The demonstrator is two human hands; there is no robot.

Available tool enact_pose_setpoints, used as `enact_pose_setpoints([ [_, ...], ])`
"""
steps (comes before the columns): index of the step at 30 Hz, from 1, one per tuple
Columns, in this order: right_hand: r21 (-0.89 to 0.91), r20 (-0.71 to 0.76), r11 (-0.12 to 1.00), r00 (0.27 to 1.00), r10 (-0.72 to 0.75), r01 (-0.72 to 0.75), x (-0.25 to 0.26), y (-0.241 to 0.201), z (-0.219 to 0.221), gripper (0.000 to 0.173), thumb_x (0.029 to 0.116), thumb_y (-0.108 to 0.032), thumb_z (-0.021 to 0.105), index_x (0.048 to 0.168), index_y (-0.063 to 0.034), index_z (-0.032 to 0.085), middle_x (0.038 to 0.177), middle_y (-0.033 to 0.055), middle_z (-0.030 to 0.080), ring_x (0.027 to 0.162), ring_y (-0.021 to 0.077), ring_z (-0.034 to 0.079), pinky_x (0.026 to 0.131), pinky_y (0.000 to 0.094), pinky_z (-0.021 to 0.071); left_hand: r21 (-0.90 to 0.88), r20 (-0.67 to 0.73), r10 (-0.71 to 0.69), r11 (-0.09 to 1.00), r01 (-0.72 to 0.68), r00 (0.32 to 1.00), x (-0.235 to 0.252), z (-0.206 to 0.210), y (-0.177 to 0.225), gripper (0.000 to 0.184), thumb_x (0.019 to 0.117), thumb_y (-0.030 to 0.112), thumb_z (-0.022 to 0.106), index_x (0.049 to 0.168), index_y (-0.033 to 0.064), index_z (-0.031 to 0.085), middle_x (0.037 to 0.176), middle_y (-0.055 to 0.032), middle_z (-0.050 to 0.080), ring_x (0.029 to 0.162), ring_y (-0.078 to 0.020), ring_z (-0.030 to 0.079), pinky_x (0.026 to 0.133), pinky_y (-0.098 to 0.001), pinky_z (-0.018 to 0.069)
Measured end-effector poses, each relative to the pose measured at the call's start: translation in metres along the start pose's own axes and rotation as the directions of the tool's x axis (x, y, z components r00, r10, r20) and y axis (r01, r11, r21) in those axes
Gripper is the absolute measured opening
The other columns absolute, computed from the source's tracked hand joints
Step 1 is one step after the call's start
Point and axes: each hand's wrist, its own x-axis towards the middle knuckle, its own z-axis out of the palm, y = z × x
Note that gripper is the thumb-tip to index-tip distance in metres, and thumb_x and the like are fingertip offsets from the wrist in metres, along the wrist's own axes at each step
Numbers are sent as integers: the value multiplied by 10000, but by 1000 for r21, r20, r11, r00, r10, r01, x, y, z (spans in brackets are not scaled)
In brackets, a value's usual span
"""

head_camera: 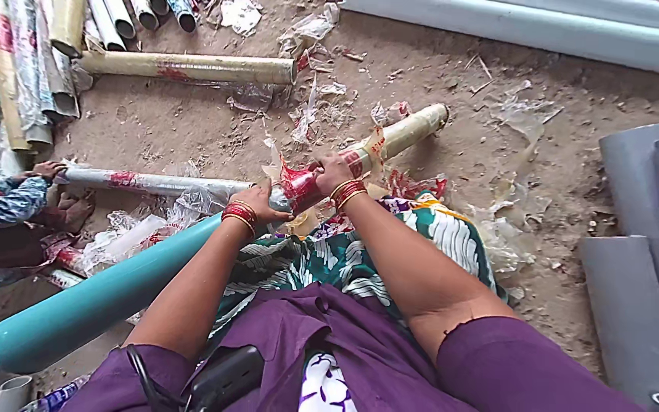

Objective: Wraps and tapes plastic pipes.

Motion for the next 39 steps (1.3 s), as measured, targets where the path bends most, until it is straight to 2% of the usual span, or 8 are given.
enact_pose_setpoints([
  [5,-19,61,973,971,-229,231,-35,-25,12,250,950,-34,628,1175,-9,734,1293,228,643,1216,358,621,1056,524,473,-198,-93,121,971,-138,988,-31,1,-40,549,1004,404,668,1380,7,609,1238,-292,666,1221,-465,609,1068,-663,406],
  [9,6,-70,912,910,-408,409,-60,-30,30,205,937,-46,661,1106,12,759,1127,213,714,1082,350,688,978,514,527,-114,-94,-59,992,48,994,-62,10,-48,735,965,594,630,1476,74,536,1341,-259,632,1272,-449,591,1022,-688,434],
  [12,45,-147,870,864,-481,491,-70,-35,44,289,905,-21,707,1190,7,741,1221,231,684,1134,347,675,996,487,538,-70,-139,-40,997,30,990,-69,20,-39,858,881,571,747,1495,32,485,1385,-253,594,1268,-445,586,993,-679,457],
  [16,-2,-25,893,892,-451,451,-71,-43,54,417,928,-116,737,1336,-48,685,1410,235,602,1283,362,608,1085,505,481,-57,-219,-12,998,0,976,-77,34,-30,846,874,523,770,1478,-2,496,1402,-249,585,1279,-442,573,999,-654,448],
  [22,-216,37,791,814,-579,573,-63,-41,56,358,953,-129,680,1293,-20,708,1346,219,670,1237,386,661,1044,572,504,-72,-228,4,997,-21,974,-79,34,-31,815,889,489,764,1481,-1,493,1395,-248,589,1289,-437,568,1018,-647,440],
  [28,-503,190,672,828,-528,544,-74,-55,49,435,957,-205,618,1338,5,642,1216,261,700,984,435,728,793,601,569,-68,-267,29,997,-49,963,-83,40,-28,801,891,451,763,1459,-44,492,1362,-258,598,1250,-441,583,1004,-636,435],
  [33,-561,-34,618,731,-682,551,-73,-38,74,383,906,-197,684,1186,63,704,1123,280,727,769,414,748,610,548,587,-62,-271,24,997,-43,962,-82,41,-27,790,891,449,763,1446,-47,500,1359,-262,599,1259,-443,578,1008,-636,435],
  [39,-255,-70,679,688,-723,688,-62,-24,61,297,924,9,606,1187,60,737,1238,259,712,1142,423,708,963,561,563,-84,-228,24,995,-44,973,-81,33,-31,802,901,474,752,1456,-45,496,1367,-262,598,1267,-449,575,1003,-648,436],
])
